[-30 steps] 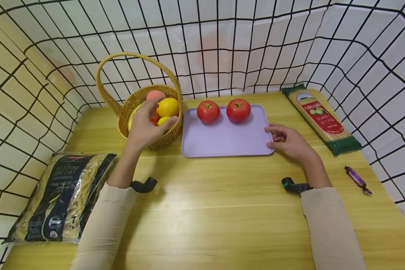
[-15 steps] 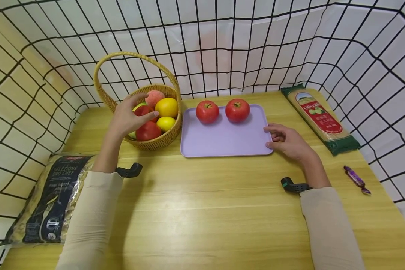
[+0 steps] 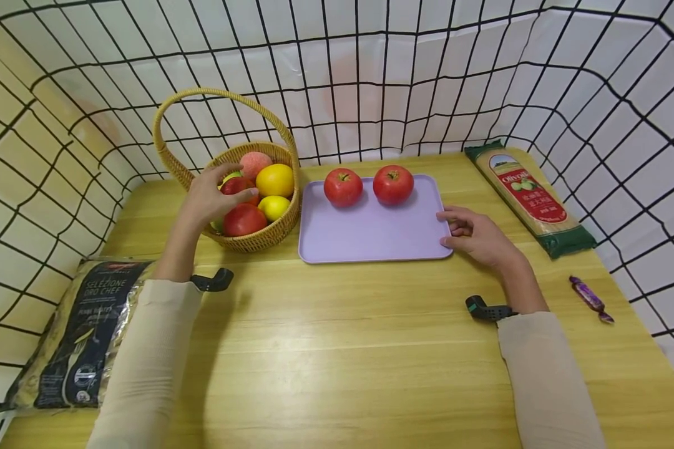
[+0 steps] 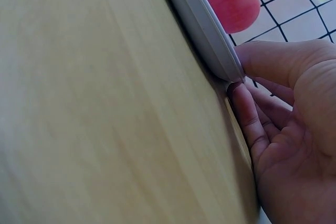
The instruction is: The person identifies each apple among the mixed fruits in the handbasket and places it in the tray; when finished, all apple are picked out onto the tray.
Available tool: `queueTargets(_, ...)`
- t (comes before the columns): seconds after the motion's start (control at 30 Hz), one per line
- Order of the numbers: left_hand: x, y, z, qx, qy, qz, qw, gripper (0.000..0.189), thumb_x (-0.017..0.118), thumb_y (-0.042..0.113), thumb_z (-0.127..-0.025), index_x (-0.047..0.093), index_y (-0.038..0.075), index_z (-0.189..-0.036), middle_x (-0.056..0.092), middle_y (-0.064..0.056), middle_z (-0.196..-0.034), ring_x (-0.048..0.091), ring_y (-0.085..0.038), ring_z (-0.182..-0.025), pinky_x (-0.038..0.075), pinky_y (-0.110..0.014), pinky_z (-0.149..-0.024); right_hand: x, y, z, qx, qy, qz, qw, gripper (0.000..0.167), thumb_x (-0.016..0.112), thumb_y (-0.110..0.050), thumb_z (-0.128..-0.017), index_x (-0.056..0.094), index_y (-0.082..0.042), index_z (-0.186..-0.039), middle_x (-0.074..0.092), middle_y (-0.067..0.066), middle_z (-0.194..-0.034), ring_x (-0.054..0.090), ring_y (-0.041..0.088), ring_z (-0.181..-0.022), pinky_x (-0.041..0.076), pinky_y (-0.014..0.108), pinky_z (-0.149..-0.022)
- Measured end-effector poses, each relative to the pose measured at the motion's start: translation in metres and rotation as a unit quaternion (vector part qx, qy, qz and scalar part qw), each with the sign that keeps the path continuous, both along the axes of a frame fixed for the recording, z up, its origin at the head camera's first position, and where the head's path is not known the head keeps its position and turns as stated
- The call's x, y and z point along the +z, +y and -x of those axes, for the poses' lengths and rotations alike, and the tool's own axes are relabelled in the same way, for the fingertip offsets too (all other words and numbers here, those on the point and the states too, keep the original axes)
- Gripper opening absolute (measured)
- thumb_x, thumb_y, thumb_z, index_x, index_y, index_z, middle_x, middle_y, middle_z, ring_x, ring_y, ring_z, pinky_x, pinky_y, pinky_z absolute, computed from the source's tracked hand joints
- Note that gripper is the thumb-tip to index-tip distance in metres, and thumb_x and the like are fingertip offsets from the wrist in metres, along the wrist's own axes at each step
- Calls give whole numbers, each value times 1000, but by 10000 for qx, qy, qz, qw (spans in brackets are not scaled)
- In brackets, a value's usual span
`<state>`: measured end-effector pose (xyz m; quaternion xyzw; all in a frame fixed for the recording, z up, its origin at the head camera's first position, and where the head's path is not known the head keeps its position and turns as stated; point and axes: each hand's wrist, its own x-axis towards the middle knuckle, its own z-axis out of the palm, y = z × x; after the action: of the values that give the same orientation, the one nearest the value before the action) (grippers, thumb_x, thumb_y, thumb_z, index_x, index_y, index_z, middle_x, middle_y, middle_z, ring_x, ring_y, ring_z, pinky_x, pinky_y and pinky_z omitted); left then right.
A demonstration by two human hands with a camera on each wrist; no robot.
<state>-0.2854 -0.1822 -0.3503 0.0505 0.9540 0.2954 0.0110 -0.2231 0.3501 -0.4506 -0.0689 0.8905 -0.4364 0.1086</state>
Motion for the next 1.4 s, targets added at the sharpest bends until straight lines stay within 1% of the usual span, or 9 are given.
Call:
queueTargets(0.23,0,0,7,-62,-234,109,9996,77,69,58,-91,48,17,-153,34,-18,-165,26,-42,-154,29,-67,-119,3,0,1,-72,-80,73,9999,54,71,-14,-98,53,-10,-150,33,7,-165,44,19,-110,42,10,-82)
queueTargets(0.43,-1,1,11,-105,-277,212,9993,72,68,56,-93,53,14,-149,40,-18,-161,30,-42,-151,32,-67,-118,4,0,0,-68,-66,131,9999,54,71,-14,-98,54,-9,-149,32,7,-166,45,17,-108,42,11,-81)
queueTargets(0.53,-1,1,12,-126,-282,252,9992,67,68,52,-94,55,13,-147,46,-19,-157,37,-42,-146,37,-66,-115,4,-1,-1,-54,-49,172,9998,54,72,-14,-98,54,-9,-149,32,8,-166,45,16,-107,42,11,-81)
queueTargets(0.67,-3,1,13,-114,-409,350,9985,65,68,48,-95,54,13,-148,50,-20,-152,46,-40,-136,44,-63,-110,3,-1,-3,0,-28,126,9999,54,72,-16,-98,54,-8,-149,32,9,-167,45,16,-106,42,12,-81)
queueTargets(0.9,-5,4,17,-124,-551,496,9972,67,69,48,-94,53,13,-148,54,-20,-145,50,-40,-126,49,-60,-103,1,0,-5,-73,-121,38,9999,54,71,-16,-99,54,-10,-149,32,8,-167,45,18,-108,43,11,-81)
queueTargets(1.1,-3,7,19,147,-724,566,9957,74,73,51,-90,51,14,-150,54,-20,-145,52,-40,-123,52,-59,-100,-1,1,-2,-104,-177,4,9998,54,70,-16,-99,53,-11,-150,31,7,-167,45,17,-110,43,11,-81)
queueTargets(1.2,-1,7,20,334,-798,600,9944,80,75,53,-87,49,15,-152,53,-20,-147,52,-41,-124,51,-60,-101,-1,1,-1,-73,-137,-1,9999,54,70,-15,-99,53,-10,-150,30,8,-168,45,18,-110,43,11,-81)
queueTargets(1.3,-1,5,21,487,-899,476,9936,85,79,53,-84,47,16,-154,52,-20,-148,52,-41,-124,50,-61,-102,1,0,0,-66,-138,-27,9999,54,70,-16,-99,53,-11,-150,30,8,-168,45,18,-110,43,10,-81)
queueTargets(1.4,-2,3,22,535,-998,274,9932,88,82,51,-82,46,17,-155,52,-20,-146,53,-40,-122,52,-60,-101,0,-1,0,-68,-107,-41,9999,54,70,-16,-99,53,-11,-150,33,8,-166,46,18,-110,43,9,-82)
